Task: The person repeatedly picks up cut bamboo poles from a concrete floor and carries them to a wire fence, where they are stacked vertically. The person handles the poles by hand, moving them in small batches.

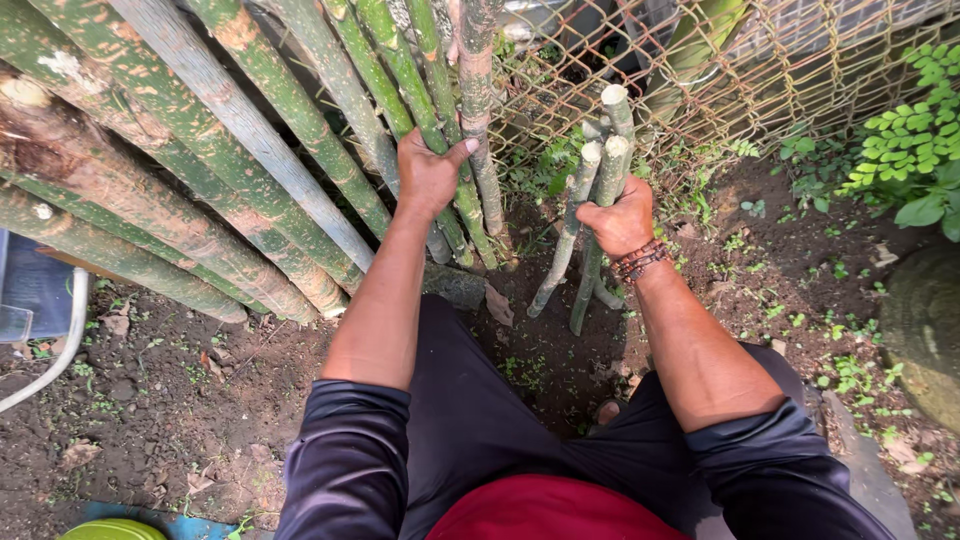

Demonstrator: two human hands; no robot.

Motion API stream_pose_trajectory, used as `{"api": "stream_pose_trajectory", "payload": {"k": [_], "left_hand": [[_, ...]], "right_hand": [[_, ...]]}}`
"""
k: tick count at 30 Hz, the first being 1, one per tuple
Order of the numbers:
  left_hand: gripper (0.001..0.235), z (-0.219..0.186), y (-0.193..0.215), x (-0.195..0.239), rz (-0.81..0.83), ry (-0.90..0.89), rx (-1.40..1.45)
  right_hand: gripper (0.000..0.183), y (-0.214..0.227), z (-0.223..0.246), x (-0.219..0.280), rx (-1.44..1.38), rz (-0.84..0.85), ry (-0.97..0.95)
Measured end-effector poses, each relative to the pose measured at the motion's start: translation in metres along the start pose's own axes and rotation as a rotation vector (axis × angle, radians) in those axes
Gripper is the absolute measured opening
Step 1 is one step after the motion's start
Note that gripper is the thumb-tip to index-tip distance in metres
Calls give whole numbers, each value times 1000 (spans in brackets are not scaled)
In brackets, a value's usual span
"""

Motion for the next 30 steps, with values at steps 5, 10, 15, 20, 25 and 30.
{"api": "stream_pose_trajectory", "payload": {"k": [5,10,15,20,25,30], "left_hand": [[32,6,0,-8,-29,-13,94],[36,-3,3,-2,-2,-27,52],[26,-3,-3,4,48,83,-72],[29,-2,-8,-4,6,46,-40],[26,5,-12,0,-47,47,5],[56,1,-12,12,-135,16,59]], "right_hand": [[23,-12,26,-25,-24,63,-38],[25,-30,45,-50,-148,171,-76],[25,-34,31,-66,-64,141,-17],[27,-18,7,-83,-69,-58,72],[25,-16,-16,-80,-61,-105,32],[25,-38,-18,-71,165,-66,58]]}}
Point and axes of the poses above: each hand's wrist, its own x-axis away from the middle knuckle, its own y-axis out of the back of the hand, z = x × y, the point moved 5 cm from there along -x, towards the middle knuckle, and after that the axes turned 12 degrees about -z, right-handed, at the moved point
